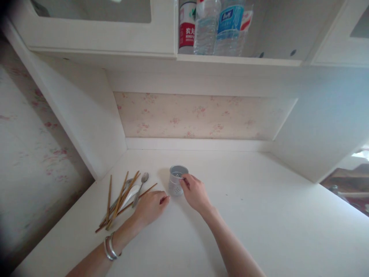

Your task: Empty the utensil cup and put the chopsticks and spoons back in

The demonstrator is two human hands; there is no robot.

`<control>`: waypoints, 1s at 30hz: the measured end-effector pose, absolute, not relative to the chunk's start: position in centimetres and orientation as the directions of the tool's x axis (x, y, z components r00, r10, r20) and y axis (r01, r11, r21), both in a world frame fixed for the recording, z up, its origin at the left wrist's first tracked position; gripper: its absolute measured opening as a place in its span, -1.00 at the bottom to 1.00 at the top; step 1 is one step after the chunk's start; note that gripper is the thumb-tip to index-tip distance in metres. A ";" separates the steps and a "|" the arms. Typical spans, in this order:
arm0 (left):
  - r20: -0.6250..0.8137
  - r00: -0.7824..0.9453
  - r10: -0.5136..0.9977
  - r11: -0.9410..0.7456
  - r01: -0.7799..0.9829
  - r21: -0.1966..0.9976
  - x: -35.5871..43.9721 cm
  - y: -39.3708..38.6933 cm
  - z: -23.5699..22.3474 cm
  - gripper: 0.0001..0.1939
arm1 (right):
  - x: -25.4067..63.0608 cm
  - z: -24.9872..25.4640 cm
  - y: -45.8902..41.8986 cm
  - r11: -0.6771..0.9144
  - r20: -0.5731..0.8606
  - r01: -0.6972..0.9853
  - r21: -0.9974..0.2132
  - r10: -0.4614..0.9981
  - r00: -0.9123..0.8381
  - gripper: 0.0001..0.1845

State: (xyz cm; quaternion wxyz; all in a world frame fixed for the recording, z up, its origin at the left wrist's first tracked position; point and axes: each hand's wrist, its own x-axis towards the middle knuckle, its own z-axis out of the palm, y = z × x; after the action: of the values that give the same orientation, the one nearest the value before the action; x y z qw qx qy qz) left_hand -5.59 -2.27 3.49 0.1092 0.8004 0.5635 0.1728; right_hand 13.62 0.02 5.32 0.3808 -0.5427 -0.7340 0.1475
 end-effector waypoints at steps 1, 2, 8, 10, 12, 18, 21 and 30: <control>0.141 0.309 0.941 -0.339 0.865 0.370 -5.3 -2.0 3.1 -0.61 | 13.8 4.9 -0.4 0.364 0.397 0.667 -0.650 0.911 -0.111 -0.72; 0.128 0.313 0.941 -0.339 0.865 0.371 -5.1 -1.9 2.8 -0.61 | 14.0 4.5 -0.7 0.366 0.396 0.646 -0.669 0.912 -0.107 -0.73; 0.084 0.327 0.941 -0.332 0.852 0.405 -5.0 -1.8 1.7 -0.63 | 13.9 2.6 -1.6 0.380 0.399 0.576 -0.723 0.911 -0.100 -0.69; 0.073 0.325 0.943 -0.325 0.848 0.418 -5.1 -1.9 1.8 -0.63 | 13.8 2.3 -1.7 0.384 0.398 0.579 -0.719 0.911 -0.110 -0.67; 0.068 0.326 0.943 -0.323 0.847 0.423 -5.2 -2.0 1.8 -0.61 | 13.7 2.2 -1.8 0.380 0.389 0.578 -0.722 0.914 -0.115 -0.65; 0.089 0.363 0.927 -0.363 0.815 0.452 -5.4 -2.2 1.6 -0.60 | 13.8 1.9 -1.9 0.375 0.402 0.568 -0.733 0.912 -0.084 -0.64; 0.090 0.375 0.923 -0.370 0.800 0.473 -5.6 -2.2 1.5 -0.60 | 13.8 1.9 -1.9 0.361 0.415 0.560 -0.746 0.909 -0.032 -0.63; 0.114 0.390 0.914 -0.390 0.763 0.515 -5.8 -2.2 1.1 -0.62 | 13.9 0.6 -1.0 0.325 0.446 0.453 -0.830 0.875 0.190 -0.60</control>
State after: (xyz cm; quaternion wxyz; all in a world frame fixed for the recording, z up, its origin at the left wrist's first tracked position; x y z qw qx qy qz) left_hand -5.77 -2.19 1.11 0.1939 0.8109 0.5169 0.1940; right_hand 13.88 -1.00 0.59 0.5433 -0.5474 -0.6062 0.1941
